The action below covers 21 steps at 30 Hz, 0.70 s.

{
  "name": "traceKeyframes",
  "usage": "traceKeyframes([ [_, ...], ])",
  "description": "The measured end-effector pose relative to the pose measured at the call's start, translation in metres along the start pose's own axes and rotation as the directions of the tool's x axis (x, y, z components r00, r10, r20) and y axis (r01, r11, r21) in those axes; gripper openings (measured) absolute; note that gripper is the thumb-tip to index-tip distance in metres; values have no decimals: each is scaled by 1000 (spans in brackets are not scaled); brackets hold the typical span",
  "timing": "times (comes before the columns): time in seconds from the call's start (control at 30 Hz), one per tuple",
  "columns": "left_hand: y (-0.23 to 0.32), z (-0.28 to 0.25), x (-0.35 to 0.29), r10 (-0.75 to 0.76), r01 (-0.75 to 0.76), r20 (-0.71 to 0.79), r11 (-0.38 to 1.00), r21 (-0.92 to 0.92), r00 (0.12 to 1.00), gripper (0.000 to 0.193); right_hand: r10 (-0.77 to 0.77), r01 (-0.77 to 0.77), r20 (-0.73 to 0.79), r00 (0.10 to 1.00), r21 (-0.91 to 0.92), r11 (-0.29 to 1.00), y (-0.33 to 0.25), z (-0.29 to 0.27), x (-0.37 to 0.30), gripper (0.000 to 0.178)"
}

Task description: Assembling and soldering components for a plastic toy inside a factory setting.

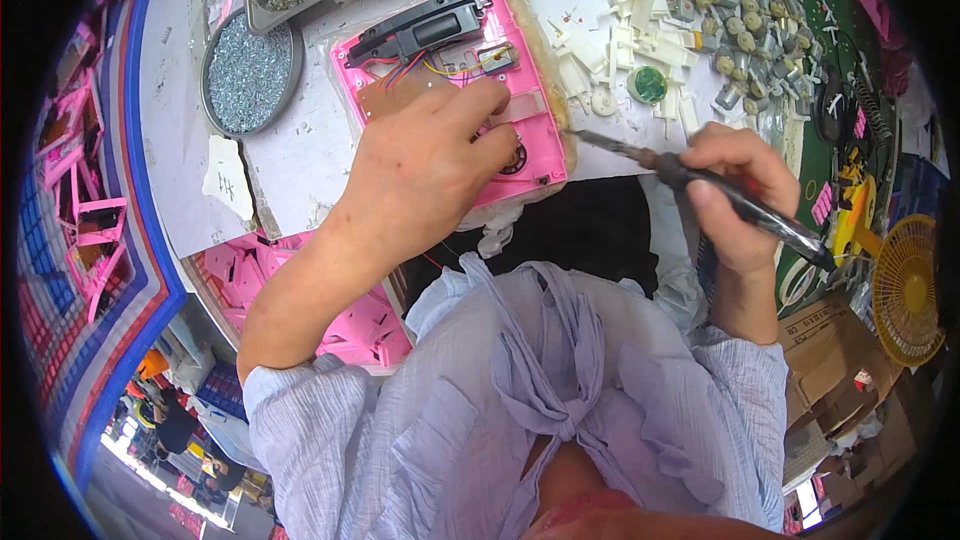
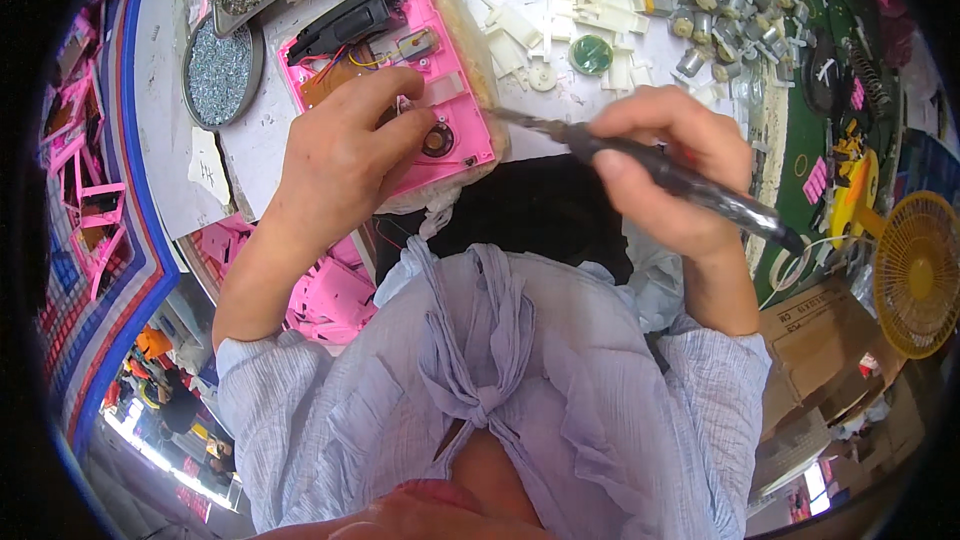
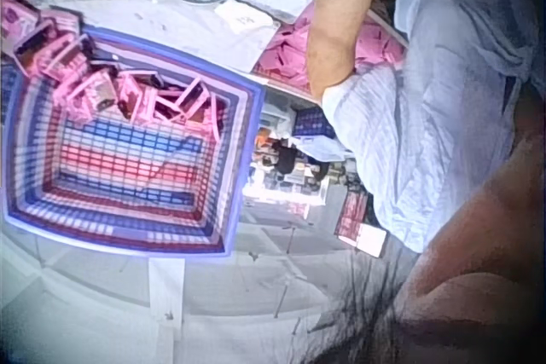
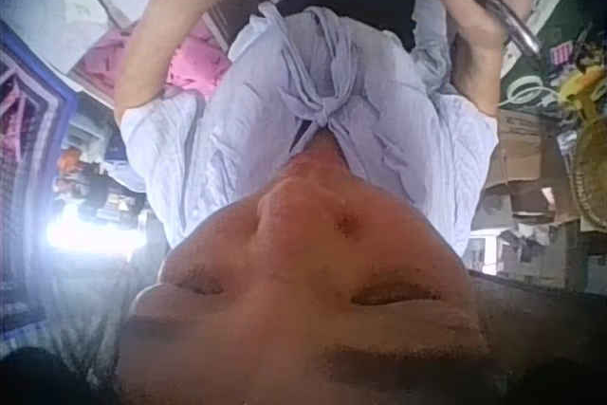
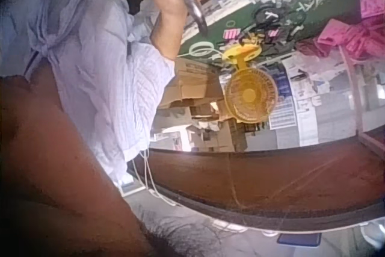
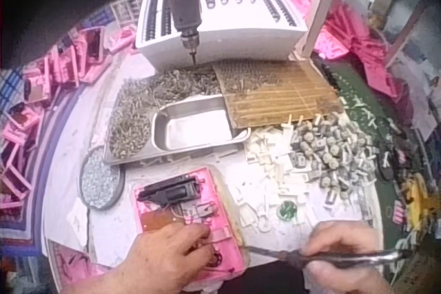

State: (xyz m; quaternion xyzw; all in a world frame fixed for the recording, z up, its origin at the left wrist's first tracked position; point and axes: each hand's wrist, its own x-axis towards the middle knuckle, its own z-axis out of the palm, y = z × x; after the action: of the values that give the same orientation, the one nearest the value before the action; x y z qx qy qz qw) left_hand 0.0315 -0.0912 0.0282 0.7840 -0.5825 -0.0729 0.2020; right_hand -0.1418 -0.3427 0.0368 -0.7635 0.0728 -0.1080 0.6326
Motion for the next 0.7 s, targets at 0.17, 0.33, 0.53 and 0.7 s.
traceKeyframes([
  [0.17,0,-1,1,7,-7,-24,1000,-4,1000,16,5,-37,-336,942,-88,995,4,-62,-46,29],
  [0.33,3,3,5,56,-54,-86,998,23,995,15,-184,75,-814,551,-172,982,-6,-163,-81,14],
  [0.53,13,6,10,9,-8,-78,1000,5,997,17,-364,15,-884,295,-376,926,-13,-235,-94,7],
  [0.7,4,14,2,38,-41,-137,999,-18,990,20,-351,-186,-841,412,-454,871,17,-257,-53,6],
])
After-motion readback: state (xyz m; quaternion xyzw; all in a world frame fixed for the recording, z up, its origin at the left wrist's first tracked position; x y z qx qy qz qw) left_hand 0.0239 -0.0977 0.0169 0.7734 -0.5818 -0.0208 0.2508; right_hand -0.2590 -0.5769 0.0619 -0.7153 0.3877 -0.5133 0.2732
